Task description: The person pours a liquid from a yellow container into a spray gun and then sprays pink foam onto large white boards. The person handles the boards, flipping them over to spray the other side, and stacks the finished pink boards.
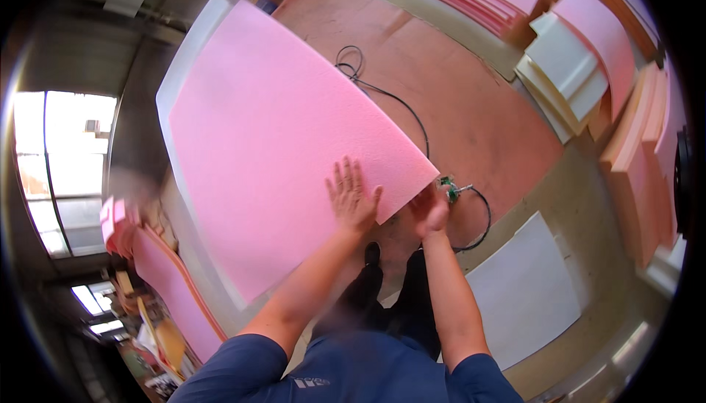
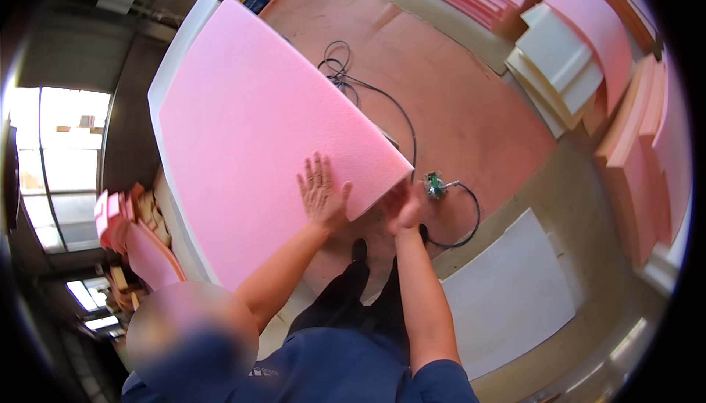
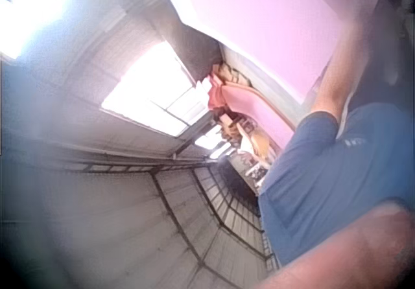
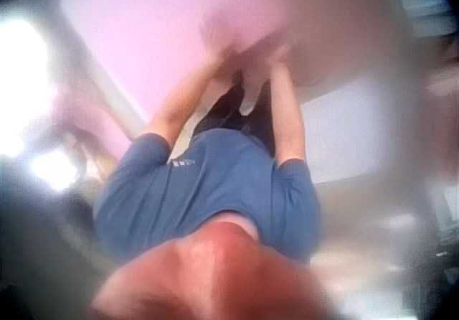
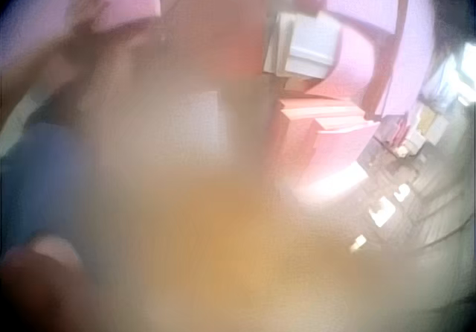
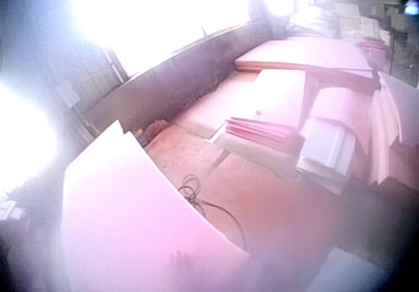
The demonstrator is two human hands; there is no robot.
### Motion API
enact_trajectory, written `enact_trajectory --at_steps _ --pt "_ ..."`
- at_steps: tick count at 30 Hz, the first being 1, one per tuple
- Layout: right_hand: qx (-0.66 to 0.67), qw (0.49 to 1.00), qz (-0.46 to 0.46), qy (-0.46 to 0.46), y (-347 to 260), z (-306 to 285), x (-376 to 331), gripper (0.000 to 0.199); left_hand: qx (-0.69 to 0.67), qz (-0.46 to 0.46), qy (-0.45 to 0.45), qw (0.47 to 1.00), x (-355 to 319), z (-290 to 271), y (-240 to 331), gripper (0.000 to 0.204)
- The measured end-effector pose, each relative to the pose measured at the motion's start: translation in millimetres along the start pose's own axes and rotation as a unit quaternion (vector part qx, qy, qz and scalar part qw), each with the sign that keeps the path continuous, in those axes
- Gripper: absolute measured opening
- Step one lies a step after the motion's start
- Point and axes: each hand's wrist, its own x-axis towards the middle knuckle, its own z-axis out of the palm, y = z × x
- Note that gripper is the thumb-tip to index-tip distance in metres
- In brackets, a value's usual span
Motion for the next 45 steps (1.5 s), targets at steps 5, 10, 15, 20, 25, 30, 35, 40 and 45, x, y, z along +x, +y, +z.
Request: enact_trajectory --at_steps 5,10,15,20,25,30,35,40,45 --pt "-0.258 0.931 -0.239 0.091 -38.2 16.7 -6.8 0.068 -0.002 -0.031 -0.021 0.999 -25.6 7.8 -38.1 0.088" --pt "-0.549 0.737 -0.389 -0.058 -17.9 118.9 -34.7 0.062 -0.091 -0.064 0.052 0.992 -37.4 -4.8 -59.6 0.090" --pt "-0.677 0.592 -0.384 -0.209 59.7 136.0 -37.9 0.060 -0.126 -0.180 0.067 0.973 -116.1 -24.8 -151.5 0.088" --pt "-0.801 0.404 -0.342 -0.280 199.9 162.8 -59.7 0.055 -0.127 -0.283 0.125 0.942 -178.0 -48.7 -287.5 0.087" --pt "-0.805 0.265 -0.267 -0.459 304.3 170.4 -72.6 0.052 -0.197 -0.329 0.216 0.898 -180.5 -47.5 -298.9 0.079" --pt "-0.794 0.171 -0.242 -0.531 359.7 182.3 -65.0 0.054 -0.228 -0.381 0.259 0.858 -180.8 -29.0 -288.9 0.070" --pt "-0.804 0.102 -0.224 -0.542 376.3 173.9 -49.8 0.056 -0.174 -0.424 0.233 0.858 -178.8 -18.6 -293.7 0.064" --pt "-0.813 0.036 -0.282 -0.509 390.5 149.4 -44.3 0.056 -0.210 -0.434 0.180 0.857 -187.8 -8.0 -310.1 0.068" --pt "-0.784 0.060 -0.347 -0.511 407.9 135.0 -39.5 0.053 -0.124 -0.452 0.097 0.878 -188.3 3.3 -328.2 0.075"
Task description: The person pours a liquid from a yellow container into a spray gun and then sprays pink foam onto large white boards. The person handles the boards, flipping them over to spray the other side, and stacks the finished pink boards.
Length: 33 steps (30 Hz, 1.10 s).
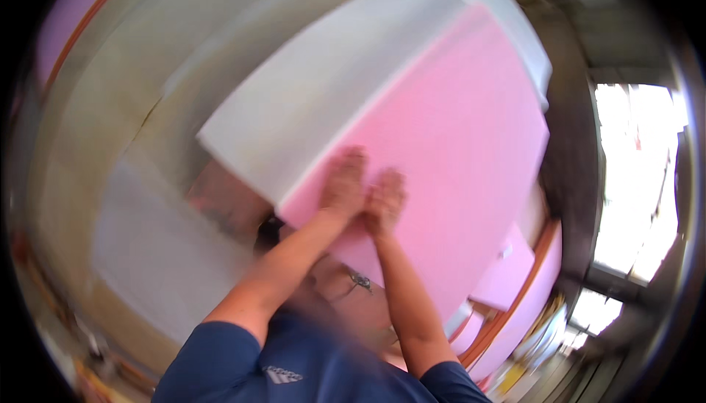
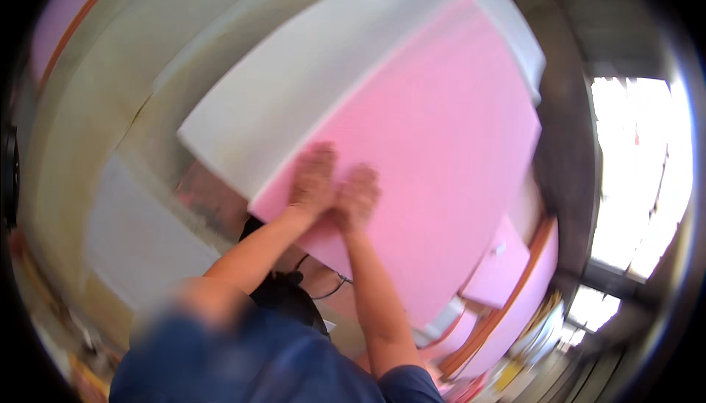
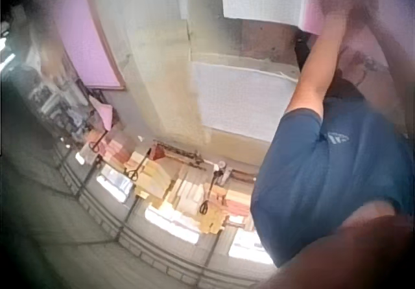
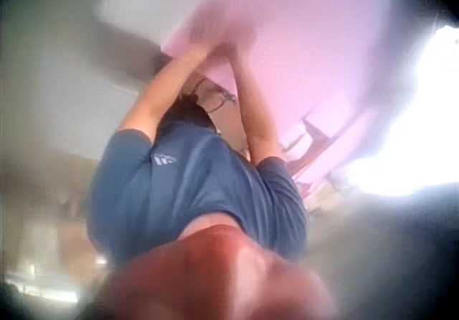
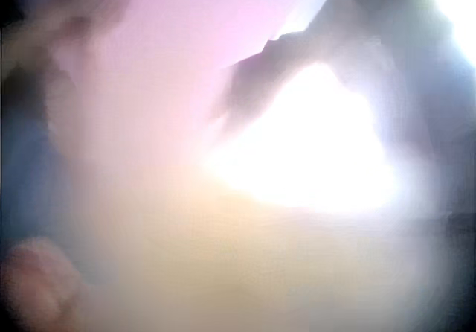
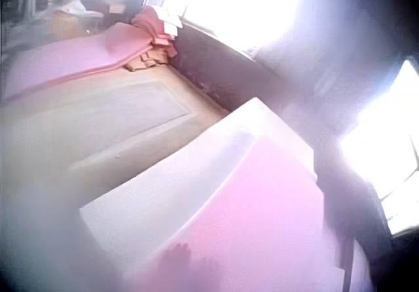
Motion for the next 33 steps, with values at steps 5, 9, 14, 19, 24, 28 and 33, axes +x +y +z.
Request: enact_trajectory --at_steps 5,9,14,19,24,28,33 --pt "0.139 0.982 0.116 -0.061 -17.2 -31.5 0.9 0.052 0.031 -0.025 -0.044 0.998 11.8 -14.5 -1.1 0.091" --pt "0.240 0.969 0.041 0.040 -53.3 -103.1 -81.8 0.049 0.145 -0.026 -0.034 0.989 16.2 -11.7 -33.6 0.090" --pt "0.219 0.955 0.195 0.046 -28.6 -125.5 -303.7 0.043 0.180 -0.006 -0.010 0.984 1.6 -18.8 -3.2 0.086" --pt "0.195 0.838 0.487 0.149 -2.3 -190.3 -560.0 0.034 0.223 0.099 -0.114 0.963 -116.4 26.8 171.2 0.087" --pt "0.122 0.669 0.708 0.188 -13.5 -253.5 -744.7 0.036 0.175 0.059 -0.132 0.974 -144.6 58.0 291.5 0.093" --pt "0.106 0.541 0.792 0.261 -22.8 -268.6 -813.7 0.033 0.197 0.018 -0.110 0.974 -130.0 78.1 310.6 0.089" --pt "0.182 0.530 0.806 0.191 11.3 -263.8 -811.8 0.034 0.202 0.000 -0.180 0.963 -153.5 73.2 325.6 0.096"
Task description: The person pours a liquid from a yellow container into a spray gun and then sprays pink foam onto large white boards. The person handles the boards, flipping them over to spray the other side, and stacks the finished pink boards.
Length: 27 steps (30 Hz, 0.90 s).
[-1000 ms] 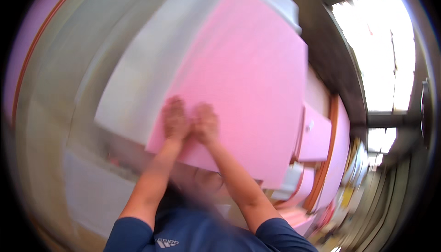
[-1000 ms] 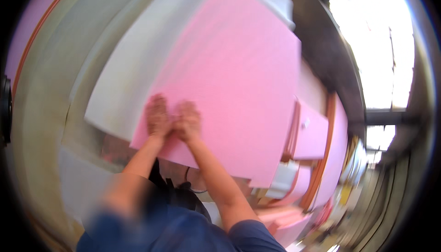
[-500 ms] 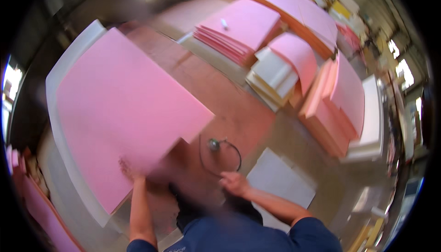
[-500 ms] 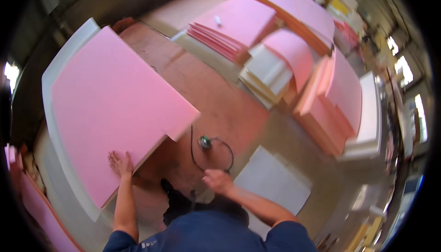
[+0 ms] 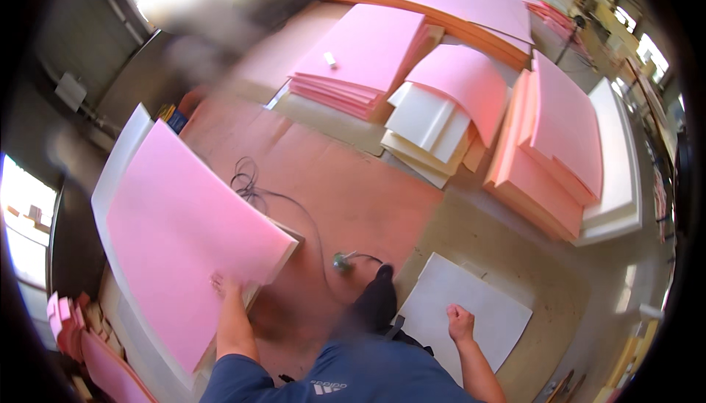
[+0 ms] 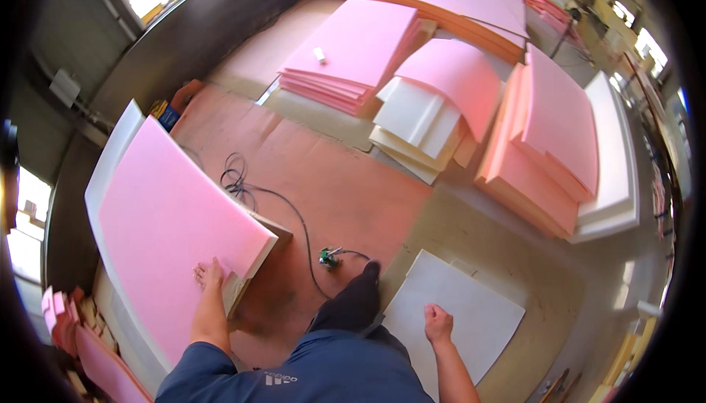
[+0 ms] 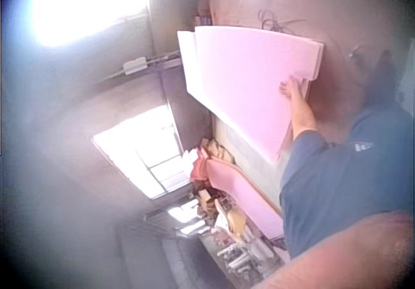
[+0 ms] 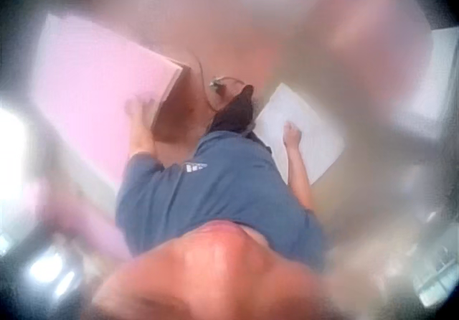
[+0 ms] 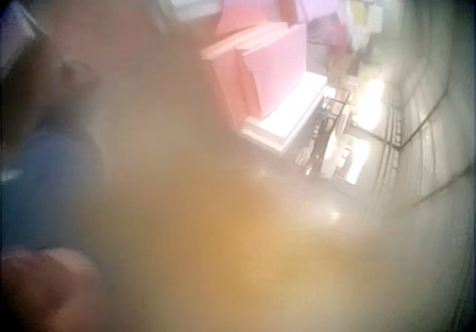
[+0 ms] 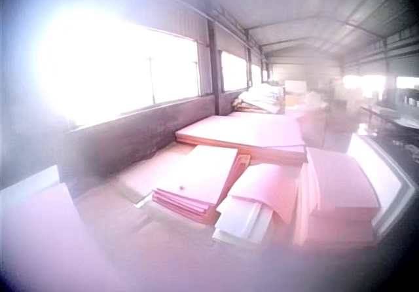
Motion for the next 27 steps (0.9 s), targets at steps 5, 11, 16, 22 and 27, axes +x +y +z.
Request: enact_trajectory --at_steps 5,11,16,22,27 --pt "0.047 0.980 -0.185 -0.058 -71.0 32.2 78.3 0.035 -0.011 -0.037 0.081 0.996 35.8 -13.2 -9.1 0.096" --pt "0.046 0.982 -0.163 -0.086 -104.1 -6.0 225.9 0.035 -0.061 -0.161 0.173 0.970 26.9 41.5 31.4 0.093" --pt "-0.006 0.970 -0.173 -0.171 -198.4 -23.8 336.5 0.038 -0.087 -0.214 0.150 0.961 21.8 50.2 37.8 0.090" --pt "0.065 0.942 -0.245 -0.220 -304.4 7.4 460.0 0.037 -0.126 -0.152 0.135 0.971 -1.5 37.7 117.1 0.082" --pt "-0.012 0.888 -0.326 -0.325 -390.1 44.9 537.5 0.034 -0.163 -0.189 0.156 0.956 -37.9 38.1 158.8 0.074"
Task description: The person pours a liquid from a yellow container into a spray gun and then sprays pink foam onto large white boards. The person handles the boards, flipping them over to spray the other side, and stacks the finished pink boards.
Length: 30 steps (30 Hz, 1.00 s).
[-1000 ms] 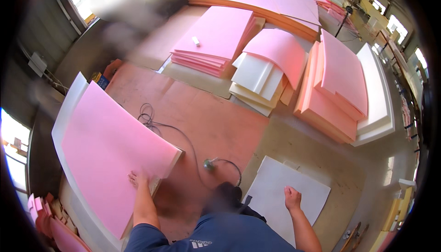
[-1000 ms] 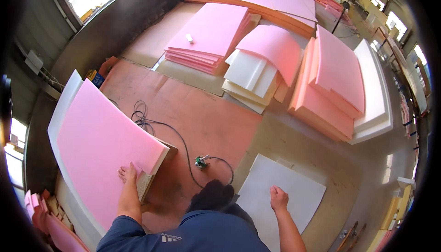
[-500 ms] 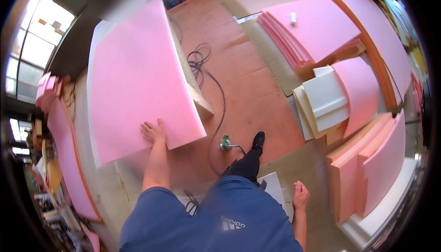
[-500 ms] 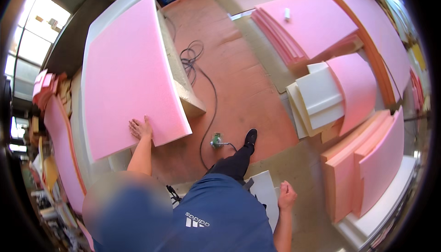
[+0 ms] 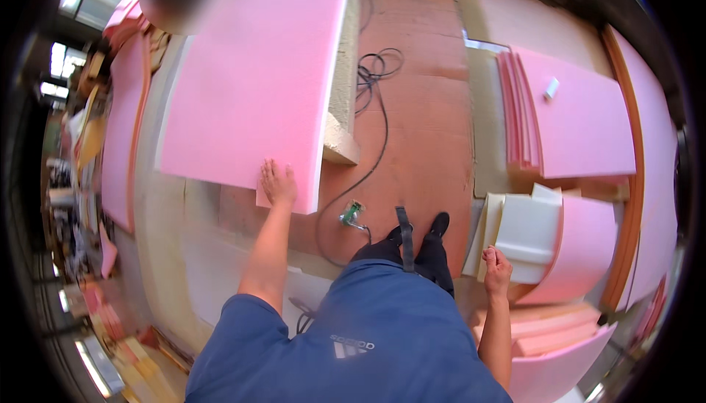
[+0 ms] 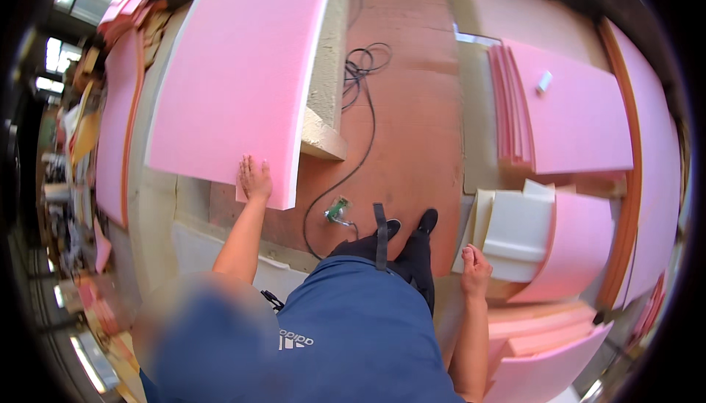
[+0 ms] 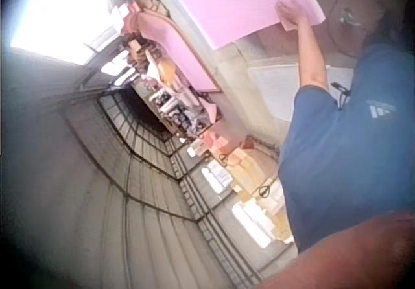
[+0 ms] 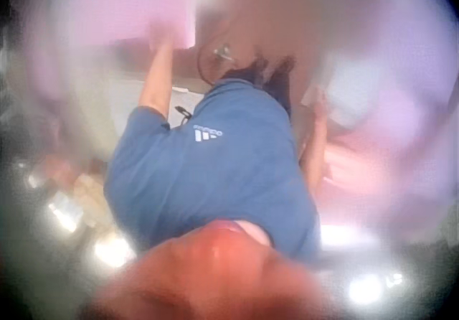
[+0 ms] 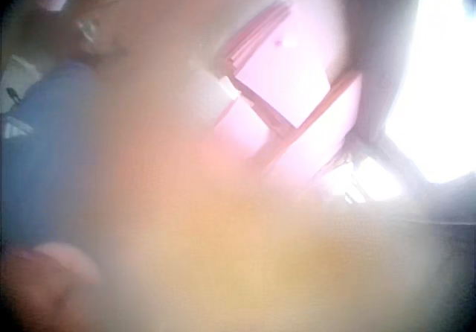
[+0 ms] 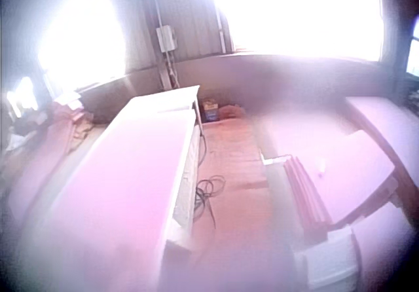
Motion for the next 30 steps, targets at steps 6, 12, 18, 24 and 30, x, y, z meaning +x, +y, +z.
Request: enact_trajectory --at_steps 6,12,18,24,30 --pt "0.041 0.990 -0.059 -0.118 -41.7 6.5 160.1 0.033 0.003 -0.054 0.059 0.997 -53.8 -14.7 -18.8 0.073" --pt "0.165 0.949 0.013 -0.269 -187.5 81.3 265.0 0.031 -0.028 -0.094 0.076 0.992 -100.4 -35.5 22.1 0.078" --pt "0.186 0.908 0.026 -0.374 -311.1 229.5 320.4 0.038 -0.010 -0.079 0.100 0.992 -109.1 -32.0 34.4 0.093" --pt "0.217 0.882 0.064 -0.413 -371.0 404.2 357.4 0.072 -0.030 -0.086 0.014 0.996 -69.4 -43.5 59.7 0.111" --pt "0.196 0.915 0.079 -0.344 -428.9 516.7 380.0 0.057 -0.023 -0.073 -0.024 0.997 -28.9 -29.4 75.7 0.120"
